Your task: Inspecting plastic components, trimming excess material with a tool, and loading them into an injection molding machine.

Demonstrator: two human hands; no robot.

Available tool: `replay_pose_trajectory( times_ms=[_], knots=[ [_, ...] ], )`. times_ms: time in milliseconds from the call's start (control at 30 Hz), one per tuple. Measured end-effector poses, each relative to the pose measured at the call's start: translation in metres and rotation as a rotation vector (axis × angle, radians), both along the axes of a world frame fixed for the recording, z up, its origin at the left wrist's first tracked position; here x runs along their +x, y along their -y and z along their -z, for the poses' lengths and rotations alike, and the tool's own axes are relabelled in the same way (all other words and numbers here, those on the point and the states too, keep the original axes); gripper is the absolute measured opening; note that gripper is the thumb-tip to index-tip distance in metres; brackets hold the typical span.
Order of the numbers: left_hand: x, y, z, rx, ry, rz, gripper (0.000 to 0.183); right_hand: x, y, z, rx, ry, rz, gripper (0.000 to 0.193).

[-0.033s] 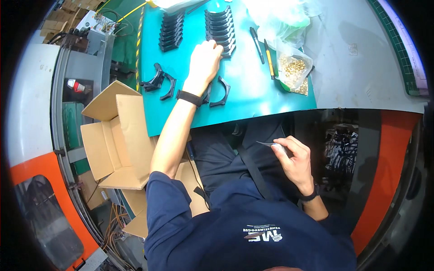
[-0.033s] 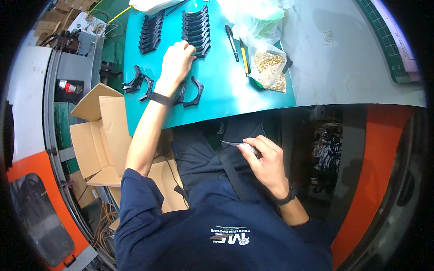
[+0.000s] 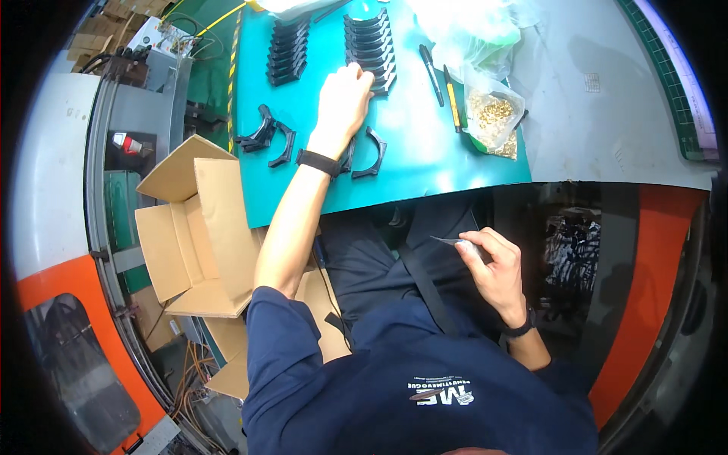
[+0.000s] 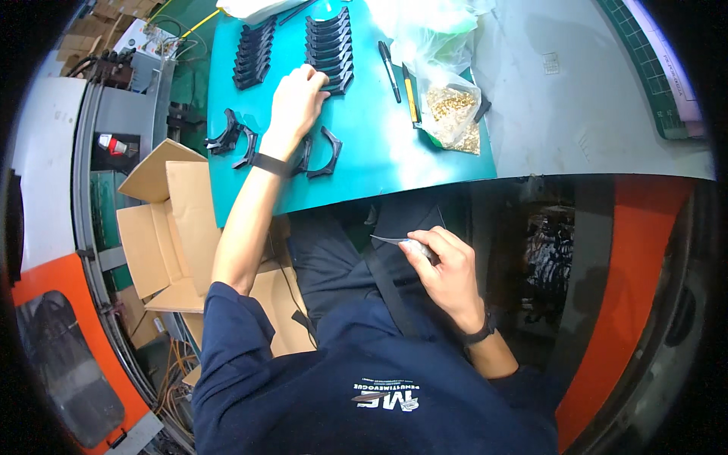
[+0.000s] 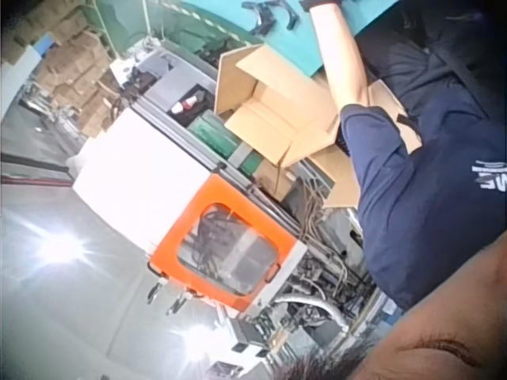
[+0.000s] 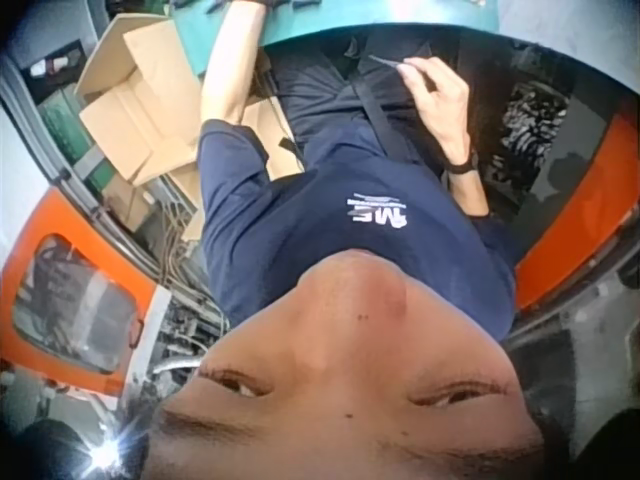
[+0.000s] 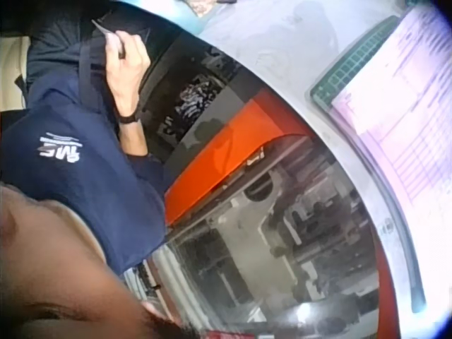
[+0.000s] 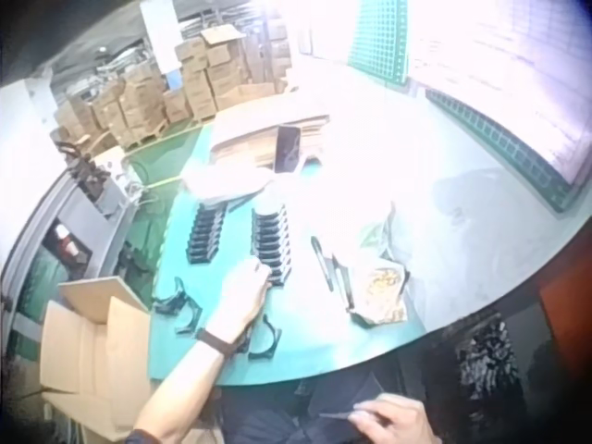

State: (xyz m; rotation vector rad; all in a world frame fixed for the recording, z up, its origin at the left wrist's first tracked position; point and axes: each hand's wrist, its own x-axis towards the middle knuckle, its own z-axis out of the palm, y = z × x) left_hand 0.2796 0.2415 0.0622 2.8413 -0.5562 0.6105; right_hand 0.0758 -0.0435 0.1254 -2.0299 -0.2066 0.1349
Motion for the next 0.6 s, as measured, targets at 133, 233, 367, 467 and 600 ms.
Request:
replay_pose_trajectory(
  times_ms=[133,233,367,467,600],
  knots=[
    [-0.024,-0.001,-0.014,-0.247,0.002,-0.26,0.023,-0.001,0.001,0.001,-0.029,-0.017,0.021,0.016],
    [-0.073,0.005,-0.015,-0.22,-0.189,-0.503,0.026,-0.001,0.002,0.008,-0.027,-0.042,0.042,0.018],
    [-0.111,0.001,0.006,-0.308,-0.279,-0.454,0.021,-0.001,-0.008,0.006,-0.008,-0.07,0.015,0.021],
    [-0.118,-0.002,0.006,-0.475,-0.249,-0.456,0.013,0.001,-0.011,0.007,-0.029,-0.078,0.006,0.022],
    [-0.139,0.014,-0.015,-0.425,0.051,-0.367,0.012,0.0,-0.015,0.024,0.169,-0.295,0.071,0.023]
  ],
)
